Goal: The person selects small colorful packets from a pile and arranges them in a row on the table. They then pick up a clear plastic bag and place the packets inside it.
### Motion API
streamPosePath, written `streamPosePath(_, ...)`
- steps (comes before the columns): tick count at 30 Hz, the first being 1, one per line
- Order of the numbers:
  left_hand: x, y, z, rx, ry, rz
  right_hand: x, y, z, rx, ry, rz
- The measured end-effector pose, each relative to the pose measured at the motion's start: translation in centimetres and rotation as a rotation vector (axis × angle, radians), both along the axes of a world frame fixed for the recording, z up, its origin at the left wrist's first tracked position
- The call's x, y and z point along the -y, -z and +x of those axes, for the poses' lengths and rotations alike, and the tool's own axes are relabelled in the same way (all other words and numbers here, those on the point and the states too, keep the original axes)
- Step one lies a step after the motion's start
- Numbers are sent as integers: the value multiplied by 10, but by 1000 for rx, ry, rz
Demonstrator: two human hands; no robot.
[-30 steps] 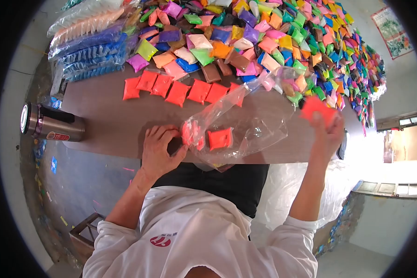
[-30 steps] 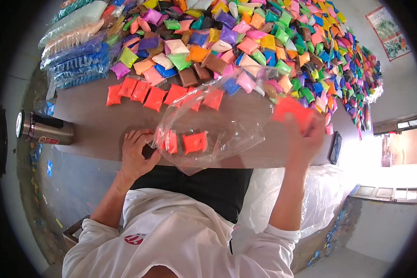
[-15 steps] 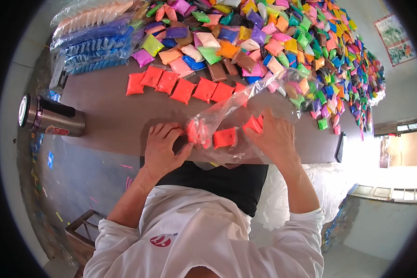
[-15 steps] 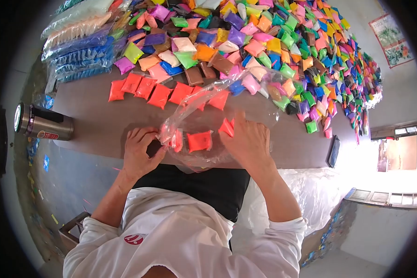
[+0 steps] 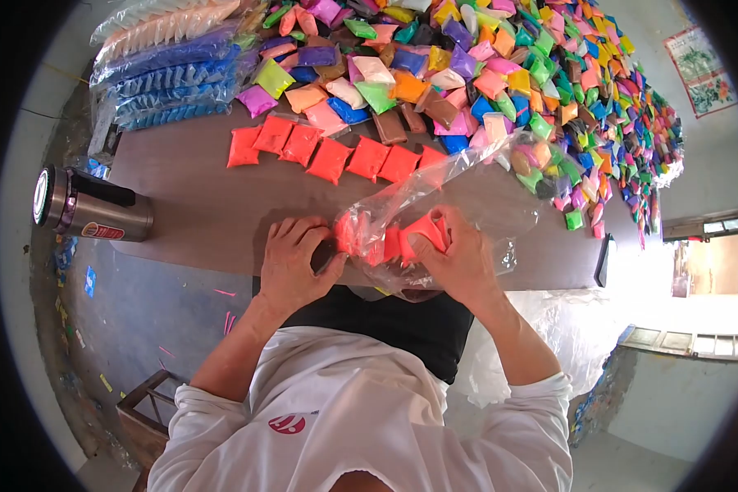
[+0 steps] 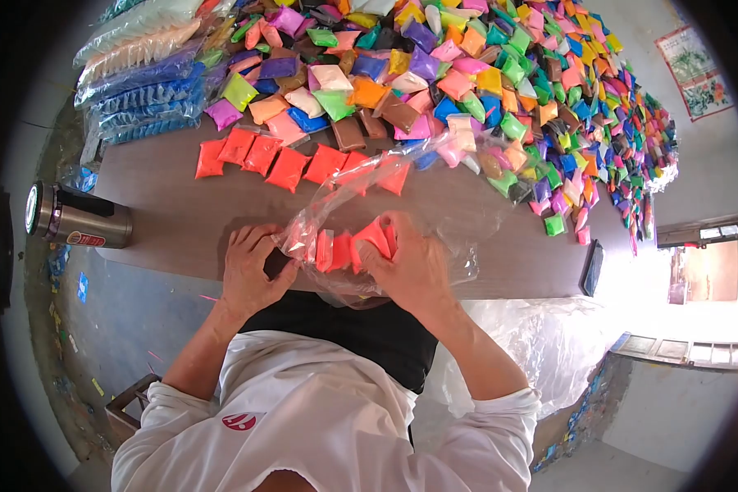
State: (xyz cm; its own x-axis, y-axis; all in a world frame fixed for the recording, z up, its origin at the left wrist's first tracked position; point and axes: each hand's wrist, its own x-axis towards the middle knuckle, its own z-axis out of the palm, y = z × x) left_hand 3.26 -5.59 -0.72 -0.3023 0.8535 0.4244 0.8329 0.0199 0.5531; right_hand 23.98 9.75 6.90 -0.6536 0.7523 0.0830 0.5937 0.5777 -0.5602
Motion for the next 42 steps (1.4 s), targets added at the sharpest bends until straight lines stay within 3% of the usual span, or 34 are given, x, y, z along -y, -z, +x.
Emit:
streamPosePath(5, 0, -1, -1, -1, 9, 6, 14, -1, -10, -83, -23, 21)
streamPosePath(9, -1, -3, -1, -4, 6, 2, 13, 5, -12, 200, -86, 272)
streamPosePath(17, 0, 0, 0, 1, -1, 5, 9, -4, -7, 262, -161, -73)
streamPosePath(23, -1, 0, 0, -4, 5, 4, 1, -5, -6, 351, -308, -77)
streamPosePath(26, -1, -2, 0, -2, 7, -3, 6, 25, -4, 232, -320, 93)
streamPosePath(32, -1, -1, 0, -1, 12, -4, 1, -4, -6, 362, -227, -93)
streamPosePath(35, -1, -1, 1, 8, 5, -13, -11, -24, 3, 206, -260, -311)
streamPosePath(42, -2, 1, -1, -16, 28, 29, -18, 4, 0, 133, -365, -245)
